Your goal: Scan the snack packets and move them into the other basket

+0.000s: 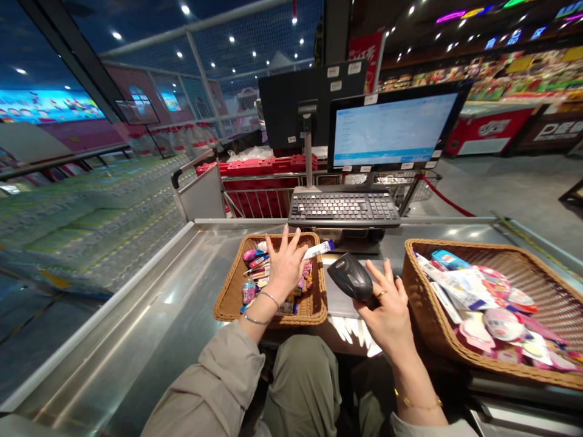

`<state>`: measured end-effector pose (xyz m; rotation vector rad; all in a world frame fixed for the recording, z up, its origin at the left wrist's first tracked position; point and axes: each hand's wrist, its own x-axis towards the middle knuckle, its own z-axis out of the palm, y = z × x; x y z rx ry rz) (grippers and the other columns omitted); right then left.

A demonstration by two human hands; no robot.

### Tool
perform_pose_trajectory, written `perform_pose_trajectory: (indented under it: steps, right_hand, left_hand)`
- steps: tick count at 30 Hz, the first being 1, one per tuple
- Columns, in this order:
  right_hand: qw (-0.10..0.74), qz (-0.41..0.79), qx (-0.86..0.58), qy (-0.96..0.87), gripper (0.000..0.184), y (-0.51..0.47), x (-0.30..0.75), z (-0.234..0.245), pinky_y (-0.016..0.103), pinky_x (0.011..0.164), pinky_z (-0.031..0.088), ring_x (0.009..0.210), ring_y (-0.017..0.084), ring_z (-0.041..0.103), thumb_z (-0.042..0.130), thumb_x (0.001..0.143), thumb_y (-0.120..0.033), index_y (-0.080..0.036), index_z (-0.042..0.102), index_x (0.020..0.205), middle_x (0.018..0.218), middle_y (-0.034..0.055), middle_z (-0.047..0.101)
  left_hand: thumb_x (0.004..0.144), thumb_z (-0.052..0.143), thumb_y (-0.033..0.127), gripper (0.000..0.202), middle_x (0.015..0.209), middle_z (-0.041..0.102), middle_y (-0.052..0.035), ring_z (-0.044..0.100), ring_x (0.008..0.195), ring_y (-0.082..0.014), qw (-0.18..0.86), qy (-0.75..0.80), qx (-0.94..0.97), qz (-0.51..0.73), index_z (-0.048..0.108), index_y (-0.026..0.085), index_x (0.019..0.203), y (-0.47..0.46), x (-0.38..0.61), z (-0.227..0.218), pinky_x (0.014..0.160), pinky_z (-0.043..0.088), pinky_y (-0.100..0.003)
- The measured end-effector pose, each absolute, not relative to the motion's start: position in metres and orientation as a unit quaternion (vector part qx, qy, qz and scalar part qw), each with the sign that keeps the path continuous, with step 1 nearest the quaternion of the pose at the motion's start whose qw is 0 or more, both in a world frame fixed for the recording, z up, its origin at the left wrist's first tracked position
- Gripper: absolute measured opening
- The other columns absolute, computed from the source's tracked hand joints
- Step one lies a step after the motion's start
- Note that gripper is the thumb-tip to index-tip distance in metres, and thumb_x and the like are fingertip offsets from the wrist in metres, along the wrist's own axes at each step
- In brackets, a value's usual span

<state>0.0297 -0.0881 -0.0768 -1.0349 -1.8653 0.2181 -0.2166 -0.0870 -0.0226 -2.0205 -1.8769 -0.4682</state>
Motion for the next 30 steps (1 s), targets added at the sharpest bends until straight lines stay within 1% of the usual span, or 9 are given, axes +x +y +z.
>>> perform_pose_trajectory:
  steps: [6, 11, 17, 23, 30]
  right_hand:
    - [0.479, 0.087, -0.424, -0.763, 0.027, -0.088, 0.03, -0.078, 0.072, 0.115, 0.023, 0.149, 0.036, 0.03, 0.061, 0.08, -0.024, -0.023, 0.066, 0.106, 0.144, 0.0123, 0.058]
    - [0.474, 0.087, -0.427, -0.765, 0.026, -0.088, 0.03, -0.077, 0.072, 0.115, 0.023, 0.15, 0.037, 0.029, 0.062, 0.08, -0.025, -0.022, 0.066, 0.106, 0.145, 0.0124, 0.057]
    - [0.477, 0.082, -0.425, -0.765, 0.027, -0.088, 0.03, -0.074, 0.073, 0.113, 0.024, 0.149, 0.038, 0.03, 0.062, 0.081, -0.025, -0.023, 0.066, 0.107, 0.144, 0.013, 0.058]
    - [0.474, 0.086, -0.424, -0.767, 0.025, -0.088, 0.029, -0.073, 0.072, 0.114, 0.023, 0.149, 0.038, 0.03, 0.062, 0.08, -0.025, -0.023, 0.066, 0.105, 0.144, 0.0125, 0.057]
    - [0.473, 0.083, -0.425, -0.767, 0.026, -0.087, 0.029, -0.074, 0.072, 0.114, 0.022, 0.149, 0.037, 0.03, 0.061, 0.079, -0.023, -0.022, 0.066, 0.105, 0.144, 0.012, 0.058]
  left_hand:
    - [0.092, 0.061, 0.026, 0.029, 0.159, 0.039, -0.0097, 0.018, 0.153, -0.0396, 0.162, -0.666, -0.705, -0.181, 0.067, 0.024, 0.12, -0.087, -0.213, -0.023, 0.114, 0.003, -0.082]
    - [0.093, 0.06, 0.027, 0.03, 0.16, 0.038, -0.0082, 0.017, 0.153, -0.0385, 0.164, -0.665, -0.706, -0.181, 0.066, 0.024, 0.122, -0.086, -0.209, -0.024, 0.114, 0.001, -0.082]
    - [0.093, 0.06, 0.027, 0.03, 0.159, 0.039, -0.0082, 0.016, 0.153, -0.0387, 0.16, -0.667, -0.705, -0.182, 0.066, 0.025, 0.122, -0.084, -0.205, -0.024, 0.113, 0.001, -0.083]
    - [0.093, 0.058, 0.027, 0.03, 0.16, 0.038, -0.008, 0.019, 0.153, -0.0387, 0.163, -0.664, -0.706, -0.186, 0.065, 0.025, 0.122, -0.084, -0.204, -0.024, 0.113, 0.002, -0.083]
    - [0.095, 0.055, 0.028, 0.029, 0.16, 0.037, -0.0067, 0.016, 0.154, -0.0379, 0.164, -0.665, -0.705, -0.182, 0.065, 0.025, 0.122, -0.083, -0.203, -0.024, 0.113, -0.002, -0.082]
